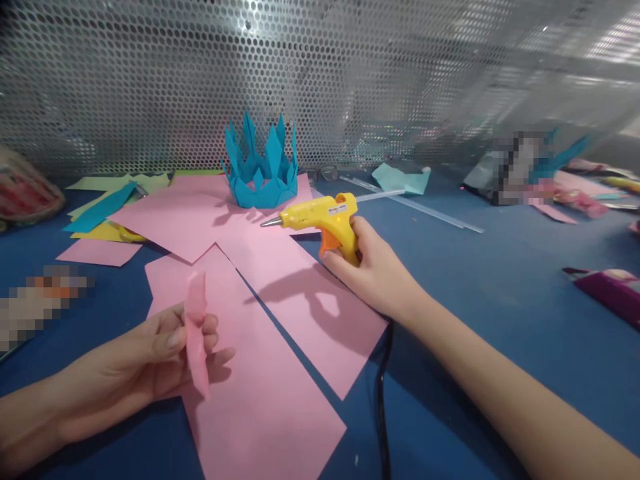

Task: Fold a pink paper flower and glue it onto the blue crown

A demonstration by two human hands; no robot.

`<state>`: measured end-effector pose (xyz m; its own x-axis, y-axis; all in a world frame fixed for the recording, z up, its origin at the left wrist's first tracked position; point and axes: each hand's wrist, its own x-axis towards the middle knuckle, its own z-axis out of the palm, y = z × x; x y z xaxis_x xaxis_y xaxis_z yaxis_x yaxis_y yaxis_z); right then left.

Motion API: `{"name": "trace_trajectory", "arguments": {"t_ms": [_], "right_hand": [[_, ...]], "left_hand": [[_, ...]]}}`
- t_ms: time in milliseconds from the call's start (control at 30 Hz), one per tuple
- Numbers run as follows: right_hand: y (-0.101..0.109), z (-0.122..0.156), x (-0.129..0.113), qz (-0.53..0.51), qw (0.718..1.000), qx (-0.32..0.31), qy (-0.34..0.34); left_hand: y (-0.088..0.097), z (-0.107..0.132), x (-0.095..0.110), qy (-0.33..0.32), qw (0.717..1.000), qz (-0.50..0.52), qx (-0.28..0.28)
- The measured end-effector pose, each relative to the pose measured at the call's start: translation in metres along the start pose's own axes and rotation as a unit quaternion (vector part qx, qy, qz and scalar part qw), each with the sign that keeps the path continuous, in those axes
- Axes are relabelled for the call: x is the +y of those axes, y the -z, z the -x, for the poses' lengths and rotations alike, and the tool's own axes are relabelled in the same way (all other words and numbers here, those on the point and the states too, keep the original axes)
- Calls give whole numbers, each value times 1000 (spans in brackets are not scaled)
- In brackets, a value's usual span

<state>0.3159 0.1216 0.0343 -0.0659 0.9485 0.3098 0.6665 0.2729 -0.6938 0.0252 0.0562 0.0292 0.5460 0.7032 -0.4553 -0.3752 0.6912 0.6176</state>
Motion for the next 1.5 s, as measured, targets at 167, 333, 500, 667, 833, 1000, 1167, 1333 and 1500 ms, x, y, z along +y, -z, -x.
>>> {"name": "trace_trajectory", "arguments": {"t_ms": [167, 333, 500, 667, 833, 1000, 1167, 1333, 1500], "right_hand": [[-7, 11, -19, -19, 1000, -3, 17], [-13, 15, -28, -17, 999, 30, 12], [-17, 20, -31, -21, 997, 40, 55], [-21, 26, -36, -18, 993, 39, 106], [-21, 29, -41, -11, 990, -1, 143], [-20, 30, -41, 2, 989, 3, 150], [-20, 29, -40, 11, 989, 10, 148], [-19, 30, -40, 13, 988, 8, 155], [-20, 28, -39, 30, 988, 25, 150]], "left_hand": [[-2, 1, -1, -7, 1000, 10, -7], [0, 2, -2, -5, 1000, 7, -8], [-1, 0, -3, 2, 1000, -2, 12], [-2, 0, -2, 5, 1000, -15, 17], [-3, 2, -2, 10, 999, -29, 28], [-5, 1, -3, 0, 999, -33, 8], [-4, 0, -2, -3, 1000, -21, 4], [-3, 2, -3, -2, 1000, -21, 5], [-6, 3, 0, -4, 1000, -19, 7]]}}
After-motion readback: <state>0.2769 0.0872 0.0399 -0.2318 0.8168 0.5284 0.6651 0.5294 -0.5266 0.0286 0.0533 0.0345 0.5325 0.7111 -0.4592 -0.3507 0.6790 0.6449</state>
